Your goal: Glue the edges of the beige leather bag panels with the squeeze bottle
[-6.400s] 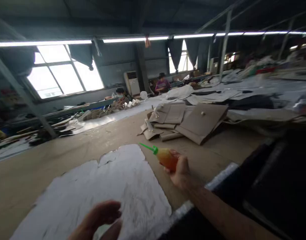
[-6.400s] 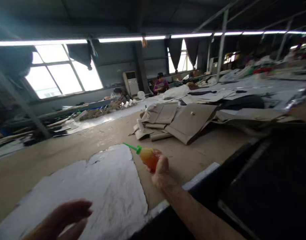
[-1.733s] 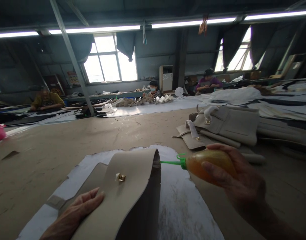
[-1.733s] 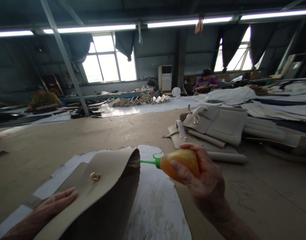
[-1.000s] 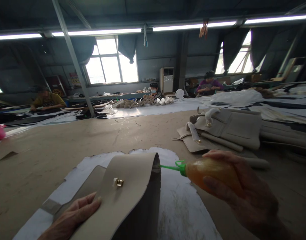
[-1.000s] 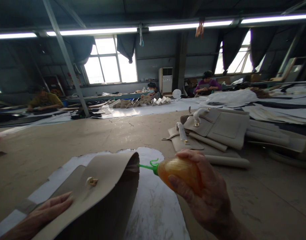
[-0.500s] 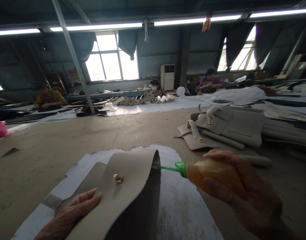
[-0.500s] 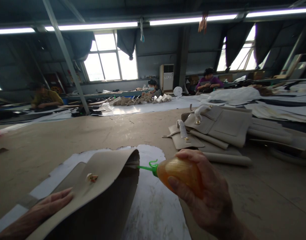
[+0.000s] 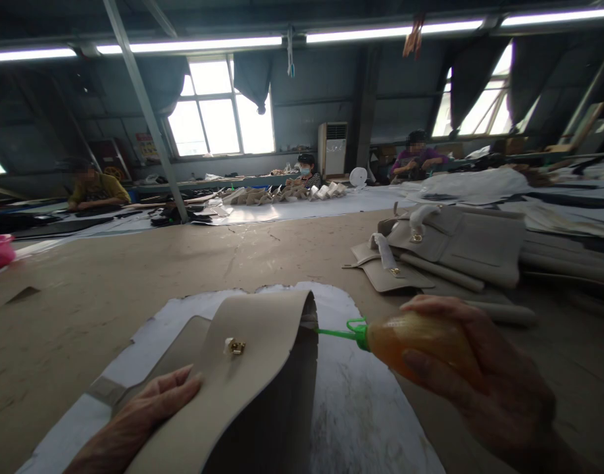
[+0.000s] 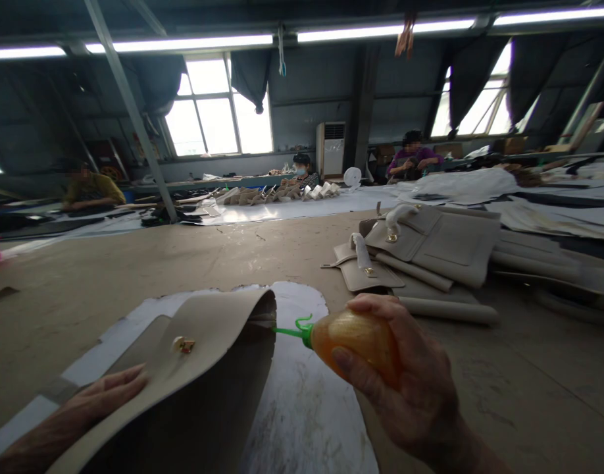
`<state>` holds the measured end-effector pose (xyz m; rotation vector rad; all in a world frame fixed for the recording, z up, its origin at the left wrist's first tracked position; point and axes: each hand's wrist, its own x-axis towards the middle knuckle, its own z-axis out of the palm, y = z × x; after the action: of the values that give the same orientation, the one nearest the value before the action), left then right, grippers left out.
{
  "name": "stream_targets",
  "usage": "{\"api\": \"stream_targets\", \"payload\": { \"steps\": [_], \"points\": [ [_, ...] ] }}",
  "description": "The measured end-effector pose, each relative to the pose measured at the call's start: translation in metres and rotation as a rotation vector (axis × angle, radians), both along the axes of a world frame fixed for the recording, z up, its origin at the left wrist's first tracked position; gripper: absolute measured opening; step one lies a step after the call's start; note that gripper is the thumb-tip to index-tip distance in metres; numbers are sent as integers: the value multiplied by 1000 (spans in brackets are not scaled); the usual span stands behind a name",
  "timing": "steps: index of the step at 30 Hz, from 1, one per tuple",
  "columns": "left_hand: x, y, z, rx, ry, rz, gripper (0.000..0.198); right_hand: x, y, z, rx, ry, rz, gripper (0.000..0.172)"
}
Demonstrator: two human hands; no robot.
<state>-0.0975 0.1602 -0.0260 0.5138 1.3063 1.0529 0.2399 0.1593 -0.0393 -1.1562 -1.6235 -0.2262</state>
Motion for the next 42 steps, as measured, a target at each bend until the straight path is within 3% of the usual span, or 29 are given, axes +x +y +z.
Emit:
{"api": "stream_targets", "payload": {
  "steps": [4, 7, 12, 16, 21, 25, 34, 38, 42],
  "points": [
    [11, 4, 15, 20, -28, 10, 81, 1, 1, -2, -39, 62, 5, 36],
    [10, 2, 13, 7, -17, 14, 78, 2, 0, -4, -110, 142, -2, 39],
    [-4, -5, -5, -78, -2, 15, 50, 0, -2, -1, -173, 273, -12, 36],
    [-6, -3, -5, -69, -85, -45, 33, -2, -1, 1, -198, 394, -13, 35],
    [-5, -2, -1, -90, -134, -94, 27, -5, 8, 0, -103, 239, 15, 33],
    [-7, -3, -5, -121, -116, -19, 28, -5, 14, -3, -80, 150, 15, 35],
    [-8, -2, -5, -55, -131, -143, 28, 3, 7, -4, -65, 94, -38, 35],
    [1, -5, -4, -28, 11, -42, 40, 6, 3, -4, -148, 189, -15, 37],
    [6, -8, -7, 25, 11, 9, 45, 3, 3, -5, -179, 291, 12, 37]
  ]
}}
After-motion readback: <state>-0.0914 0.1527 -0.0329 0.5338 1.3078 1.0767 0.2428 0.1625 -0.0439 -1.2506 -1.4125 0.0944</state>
